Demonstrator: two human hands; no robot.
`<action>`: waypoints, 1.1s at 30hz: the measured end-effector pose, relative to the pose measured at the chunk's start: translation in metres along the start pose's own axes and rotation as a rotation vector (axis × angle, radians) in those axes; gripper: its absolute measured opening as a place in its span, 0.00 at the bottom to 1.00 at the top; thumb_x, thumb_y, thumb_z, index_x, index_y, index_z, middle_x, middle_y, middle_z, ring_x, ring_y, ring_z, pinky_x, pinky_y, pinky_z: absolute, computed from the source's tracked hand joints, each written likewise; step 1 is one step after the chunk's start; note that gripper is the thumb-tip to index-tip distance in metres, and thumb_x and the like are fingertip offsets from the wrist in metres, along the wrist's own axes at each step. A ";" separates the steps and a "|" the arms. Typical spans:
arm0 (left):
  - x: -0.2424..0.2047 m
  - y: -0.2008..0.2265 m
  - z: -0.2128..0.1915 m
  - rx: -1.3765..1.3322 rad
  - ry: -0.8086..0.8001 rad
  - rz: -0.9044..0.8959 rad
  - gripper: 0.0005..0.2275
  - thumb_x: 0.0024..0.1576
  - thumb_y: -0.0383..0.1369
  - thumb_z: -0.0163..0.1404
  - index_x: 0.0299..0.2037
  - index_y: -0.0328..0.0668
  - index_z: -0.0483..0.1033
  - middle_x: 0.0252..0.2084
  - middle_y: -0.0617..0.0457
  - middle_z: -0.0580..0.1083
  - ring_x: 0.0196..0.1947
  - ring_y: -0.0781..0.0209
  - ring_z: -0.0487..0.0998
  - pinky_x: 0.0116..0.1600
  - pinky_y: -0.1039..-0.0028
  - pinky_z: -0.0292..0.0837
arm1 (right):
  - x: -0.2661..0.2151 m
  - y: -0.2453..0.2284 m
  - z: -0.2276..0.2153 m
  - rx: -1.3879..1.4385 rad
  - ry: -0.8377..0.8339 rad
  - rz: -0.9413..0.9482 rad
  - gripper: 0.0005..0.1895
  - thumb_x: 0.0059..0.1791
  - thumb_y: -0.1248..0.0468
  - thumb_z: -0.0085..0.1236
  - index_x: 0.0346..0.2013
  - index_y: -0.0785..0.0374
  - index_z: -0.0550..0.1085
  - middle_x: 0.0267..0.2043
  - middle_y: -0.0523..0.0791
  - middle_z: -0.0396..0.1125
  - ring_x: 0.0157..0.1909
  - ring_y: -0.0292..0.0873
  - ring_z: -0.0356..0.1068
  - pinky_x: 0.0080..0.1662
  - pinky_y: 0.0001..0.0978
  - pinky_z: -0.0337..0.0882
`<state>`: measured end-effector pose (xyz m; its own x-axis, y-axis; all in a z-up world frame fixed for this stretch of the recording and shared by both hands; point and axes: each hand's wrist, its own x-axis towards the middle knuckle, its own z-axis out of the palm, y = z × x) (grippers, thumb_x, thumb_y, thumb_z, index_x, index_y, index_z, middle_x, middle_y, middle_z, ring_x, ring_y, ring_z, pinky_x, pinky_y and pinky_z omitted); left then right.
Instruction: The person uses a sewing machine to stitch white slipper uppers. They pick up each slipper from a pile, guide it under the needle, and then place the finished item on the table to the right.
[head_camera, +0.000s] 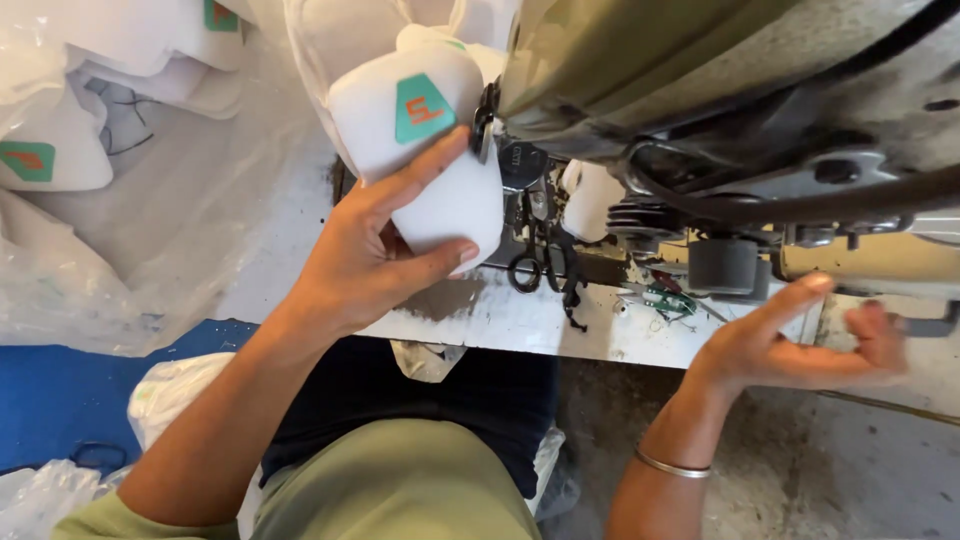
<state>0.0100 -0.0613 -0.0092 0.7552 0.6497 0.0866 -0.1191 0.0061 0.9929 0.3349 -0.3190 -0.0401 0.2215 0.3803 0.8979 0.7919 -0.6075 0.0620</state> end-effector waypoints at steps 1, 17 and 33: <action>0.000 -0.002 -0.002 -0.012 -0.021 0.016 0.35 0.57 0.22 0.62 0.75 0.46 0.61 0.69 0.51 0.66 0.65 0.62 0.69 0.69 0.72 0.69 | 0.005 0.000 0.005 0.013 0.054 0.102 0.13 0.60 0.61 0.57 0.49 0.65 0.64 0.47 0.49 0.58 0.51 0.45 0.62 0.59 0.39 0.68; 0.071 0.018 -0.057 -0.084 -0.311 -0.156 0.33 0.53 0.28 0.63 0.71 0.39 0.66 0.62 0.52 0.75 0.54 0.70 0.75 0.61 0.77 0.72 | 0.040 -0.262 0.003 1.576 -0.602 1.299 0.22 0.52 0.65 0.67 0.29 0.57 0.58 0.28 0.42 0.67 0.28 0.40 0.74 0.29 0.30 0.75; 0.013 -0.001 -0.008 -0.326 0.517 0.155 0.18 0.65 0.27 0.57 0.63 0.37 0.68 0.52 0.57 0.74 0.47 0.74 0.75 0.54 0.82 0.76 | 0.051 -0.260 0.003 1.538 -0.626 1.306 0.20 0.50 0.70 0.66 0.30 0.57 0.59 0.32 0.48 0.73 0.31 0.42 0.77 0.30 0.30 0.76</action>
<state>0.0153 -0.0470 -0.0099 0.3141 0.9445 0.0960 -0.4542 0.0607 0.8888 0.1416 -0.1394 -0.0119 0.7570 0.6390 -0.1367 -0.2953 0.1479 -0.9439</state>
